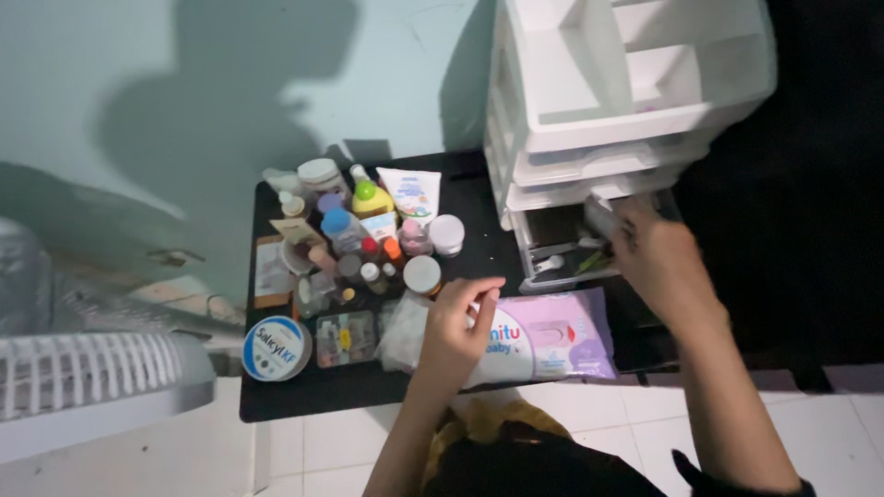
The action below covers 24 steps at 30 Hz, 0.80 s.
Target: The person organizes personal care items on a small table and inside a white plastic drawer unit. They pick up various bottles, tubes, and packets, open drawers, place items inside, and wipe the interior of a drawer with a tissue.
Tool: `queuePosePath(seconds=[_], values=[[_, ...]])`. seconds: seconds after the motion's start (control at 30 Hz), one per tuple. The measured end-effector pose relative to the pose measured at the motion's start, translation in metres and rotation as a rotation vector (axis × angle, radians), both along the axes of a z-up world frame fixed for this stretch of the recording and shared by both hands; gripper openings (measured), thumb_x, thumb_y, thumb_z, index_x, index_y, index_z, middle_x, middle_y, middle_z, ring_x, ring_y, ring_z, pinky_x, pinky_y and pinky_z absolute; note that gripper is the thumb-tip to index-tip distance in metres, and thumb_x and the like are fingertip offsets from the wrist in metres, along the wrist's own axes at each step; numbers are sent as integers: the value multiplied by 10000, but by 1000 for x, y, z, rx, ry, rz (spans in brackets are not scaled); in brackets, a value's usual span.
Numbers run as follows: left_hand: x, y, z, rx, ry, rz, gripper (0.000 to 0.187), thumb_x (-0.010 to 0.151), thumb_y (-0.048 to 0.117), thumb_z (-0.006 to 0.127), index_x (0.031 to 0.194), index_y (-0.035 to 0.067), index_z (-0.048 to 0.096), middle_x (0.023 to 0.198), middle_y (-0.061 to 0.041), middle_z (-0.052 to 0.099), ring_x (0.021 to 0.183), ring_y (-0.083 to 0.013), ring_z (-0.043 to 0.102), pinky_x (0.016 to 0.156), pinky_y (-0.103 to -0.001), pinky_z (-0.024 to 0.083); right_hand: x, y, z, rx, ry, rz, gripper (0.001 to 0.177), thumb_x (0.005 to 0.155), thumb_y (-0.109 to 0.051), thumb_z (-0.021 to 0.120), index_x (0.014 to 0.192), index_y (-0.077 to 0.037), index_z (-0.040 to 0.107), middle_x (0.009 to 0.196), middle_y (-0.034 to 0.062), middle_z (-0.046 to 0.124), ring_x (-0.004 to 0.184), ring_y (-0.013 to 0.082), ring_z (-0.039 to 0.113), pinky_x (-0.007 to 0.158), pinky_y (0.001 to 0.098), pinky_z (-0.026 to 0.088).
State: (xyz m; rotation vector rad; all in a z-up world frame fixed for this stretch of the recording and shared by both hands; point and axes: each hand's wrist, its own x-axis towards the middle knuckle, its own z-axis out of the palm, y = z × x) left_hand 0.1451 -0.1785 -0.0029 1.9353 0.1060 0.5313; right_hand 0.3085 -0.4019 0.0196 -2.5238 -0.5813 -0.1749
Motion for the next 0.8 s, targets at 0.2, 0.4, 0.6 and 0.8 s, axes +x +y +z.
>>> queuePosePath(seconds=[0.2, 0.4, 0.6, 0.8], values=[[-2, 11, -12, -519, 65, -150, 434, 962, 160, 654, 1369, 46, 558, 1177, -54, 695, 1024, -107, 684, 872, -238, 565, -51, 23, 14, 691, 746, 210, 204, 938, -162, 707, 869, 25, 661, 853, 119, 785, 785, 159, 788, 698, 315, 679], [-12, 24, -32, -407, 301, -105, 310, 951, 163, 690, 1230, 31, 719, 1006, -51, 763, 841, -82, 663, 742, -238, 531, -71, 36, -2, 306, 978, 129, 265, 931, -253, 672, 978, -4, 748, 746, 151, 762, 606, 185, 721, 564, 326, 615], [-15, 18, -48, -110, 342, -156, 252, 923, 147, 702, 1155, 59, 745, 957, -125, 770, 805, -191, 726, 751, -301, 559, -32, 20, -11, 63, 308, -42, 255, 1000, -214, 684, 1181, -48, 752, 787, 185, 741, 644, 286, 662, 614, 400, 547], [-16, 3, -48, 207, 171, -34, 210, 887, 114, 708, 1077, 33, 742, 1041, -158, 712, 1005, -332, 650, 899, -422, 518, 30, 30, -42, 17, -192, 371, 321, 845, -70, 722, 1165, -49, 737, 1201, 203, 712, 1119, 382, 665, 975, 456, 545]])
